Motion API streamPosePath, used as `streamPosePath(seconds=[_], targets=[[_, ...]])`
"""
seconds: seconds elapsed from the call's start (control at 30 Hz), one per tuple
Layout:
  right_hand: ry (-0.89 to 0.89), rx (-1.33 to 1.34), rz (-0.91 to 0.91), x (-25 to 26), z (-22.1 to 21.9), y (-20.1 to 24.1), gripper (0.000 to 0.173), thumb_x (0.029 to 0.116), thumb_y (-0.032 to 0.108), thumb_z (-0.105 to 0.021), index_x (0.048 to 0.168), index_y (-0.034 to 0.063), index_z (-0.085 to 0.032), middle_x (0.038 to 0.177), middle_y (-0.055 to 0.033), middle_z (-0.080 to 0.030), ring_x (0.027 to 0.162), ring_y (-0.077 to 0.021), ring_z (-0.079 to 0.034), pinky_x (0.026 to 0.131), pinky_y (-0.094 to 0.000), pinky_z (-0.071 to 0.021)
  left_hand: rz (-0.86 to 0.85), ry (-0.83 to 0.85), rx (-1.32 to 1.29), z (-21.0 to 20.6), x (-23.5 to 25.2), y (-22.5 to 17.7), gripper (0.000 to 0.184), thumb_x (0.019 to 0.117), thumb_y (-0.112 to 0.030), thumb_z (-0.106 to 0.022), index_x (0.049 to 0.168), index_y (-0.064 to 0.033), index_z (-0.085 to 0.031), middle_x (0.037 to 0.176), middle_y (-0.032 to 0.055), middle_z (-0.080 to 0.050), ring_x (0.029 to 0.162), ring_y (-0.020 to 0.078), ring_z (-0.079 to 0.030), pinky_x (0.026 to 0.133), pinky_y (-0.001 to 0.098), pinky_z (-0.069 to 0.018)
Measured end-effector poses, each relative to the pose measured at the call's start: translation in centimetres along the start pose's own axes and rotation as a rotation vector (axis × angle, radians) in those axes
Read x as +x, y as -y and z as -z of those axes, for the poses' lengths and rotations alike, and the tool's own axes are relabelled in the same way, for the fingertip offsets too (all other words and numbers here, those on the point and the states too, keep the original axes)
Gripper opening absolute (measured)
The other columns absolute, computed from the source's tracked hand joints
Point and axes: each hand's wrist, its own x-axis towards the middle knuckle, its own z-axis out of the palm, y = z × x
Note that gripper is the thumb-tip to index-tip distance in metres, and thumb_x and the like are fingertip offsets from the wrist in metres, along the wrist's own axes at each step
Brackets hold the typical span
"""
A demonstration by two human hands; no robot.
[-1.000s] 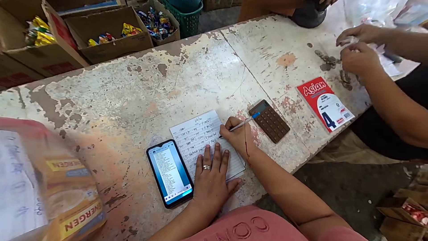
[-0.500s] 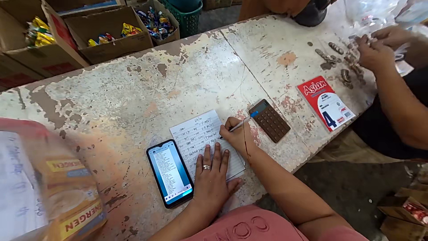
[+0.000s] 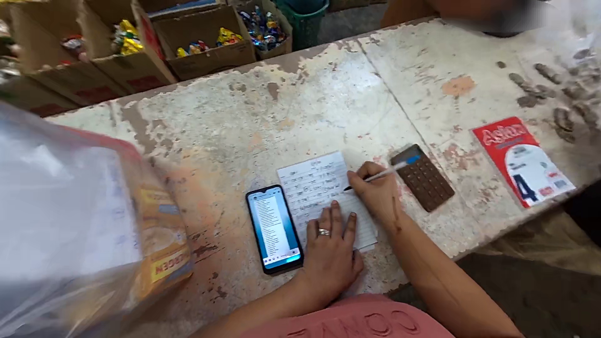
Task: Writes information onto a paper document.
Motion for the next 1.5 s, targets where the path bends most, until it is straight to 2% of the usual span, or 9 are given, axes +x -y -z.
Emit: streamPosePath(seconds=[0.13,0.2,0.27,0.43,0.57,0.8,0.97,1.27,1.5], targets=[[-0.073,0.292,-0.059,0.2,-0.2,-0.6,0.006,0.1014,0.016,-0.062,0.097,0.0126,-0.061,0.078,0.0087,-0.064,0.06,0.0011,-0.058,0.054,-0.0161,-0.0515,-0.002,-0.017,0.028,-0.2,0.0,0.0,0.061,0.0932,-0.038,-0.053,0.15,-0.0161,-0.053,0.155,0.0245,-0.045,0.139,0.0421,-0.049,0.104,0.0577,-0.042],[-0.1,0.313,-0.057,0.1,-0.3,-0.5,0.016,0.1072,0.021,-0.052,0.101,0.0114,-0.064,0.082,0.0082,-0.066,0.061,0.0008,-0.058,0.057,-0.0158,-0.0517,0.004,0.002,0.025,-0.1,0.1,0.0,0.058,0.0966,-0.034,-0.05,0.152,-0.017,-0.05,0.157,0.0251,-0.042,0.142,0.0423,-0.046,0.109,0.0584,-0.0387],[-0.084,0.265,-0.047,-0.2,-0.3,-0.4,0.026,0.1096,0.028,-0.048,0.101,0.0126,-0.067,0.084,0.0087,-0.068,0.064,0.0014,-0.059,0.06,-0.0149,-0.0516,0.013,0.008,0.015,-0.1,0.1,0.0,0.056,0.0986,-0.032,-0.048,0.153,-0.0178,-0.049,0.158,0.025,-0.04,0.144,0.0421,-0.044,0.112,0.0597,-0.0354],[-0.049,0.206,0.108,-0.2,-0.5,-0.6,0.018,0.1054,0.021,-0.055,0.098,0.01,-0.067,0.086,0.0098,-0.067,0.073,0.0034,-0.061,0.066,-0.014,-0.052,0.013,0.028,0.012,0.0,0.3,0.2,0.054,0.1039,-0.033,-0.042,0.155,-0.017,-0.045,0.16,0.0253,-0.037,0.147,0.0406,-0.039,0.116,0.0593,-0.0317],[-0.028,0.102,0.156,-0.6,-0.6,-0.1,0.024,0.1068,0.022,-0.052,0.096,0.0053,-0.066,0.087,0.0074,-0.066,0.076,0.0038,-0.061,0.071,-0.0141,-0.0524,0.012,0.057,-0.006,0.0,0.4,0.3,0.055,0.1045,-0.035,-0.04,0.156,-0.0171,-0.043,0.161,0.0252,-0.035,0.149,0.0402,-0.036,0.117,0.0595,-0.0296],[0.067,0.153,0.047,-1.1,-1.5,0.9,0.024,0.1074,0.024,-0.05,0.087,0.0135,-0.057,0.068,0.0104,-0.06,0.055,0.0039,-0.055,0.051,-0.0115,-0.0462,-0.007,0.085,-0.034,0.4,0.3,0.5,0.074,0.1,-0.062,-0.04,0.157,-0.0135,-0.042,0.162,0.0274,-0.032,0.149,0.0433,-0.034,0.117,0.0617,-0.0279],[0.088,0.123,0.055,-0.7,-1.6,0.5,0.024,0.1024,0.025,-0.062,0.081,0.015,-0.056,0.061,0.01,-0.054,0.05,0.0031,-0.05,0.047,-0.0123,-0.0428,-0.011,0.082,-0.015,0.3,0.3,0.5,0.076,0.0992,-0.064,-0.04,0.156,-0.0138,-0.042,0.161,0.0274,-0.033,0.149,0.0436,-0.035,0.117,0.0618,-0.0291],[0.082,0.083,-0.013,-0.7,-1.7,0.9,0.022,0.0979,0.018,-0.069,0.08,0.0125,-0.056,0.063,0.0084,-0.058,0.053,0.0028,-0.056,0.052,-0.013,-0.0471,-0.008,0.098,-0.007,0.4,0.3,0.4,0.077,0.099,-0.065,-0.039,0.157,-0.0142,-0.042,0.162,0.0275,-0.031,0.149,0.0438,-0.034,0.117,0.0617,-0.0288],[0.084,0.022,-0.011,-0.7,-1.5,0.8,0.027,0.0949,0.019,-0.072,0.076,0.013,-0.054,0.056,0.0076,-0.051,0.046,0.002,-0.047,0.045,-0.0142,-0.0384,-0.016,0.032,-0.018,0.0,0.2,0.5,0.076,0.0979,-0.065,-0.042,0.154,-0.014,-0.047,0.16,0.0261,-0.036,0.147,0.0437,-0.038,0.115,0.0618,-0.0325]])
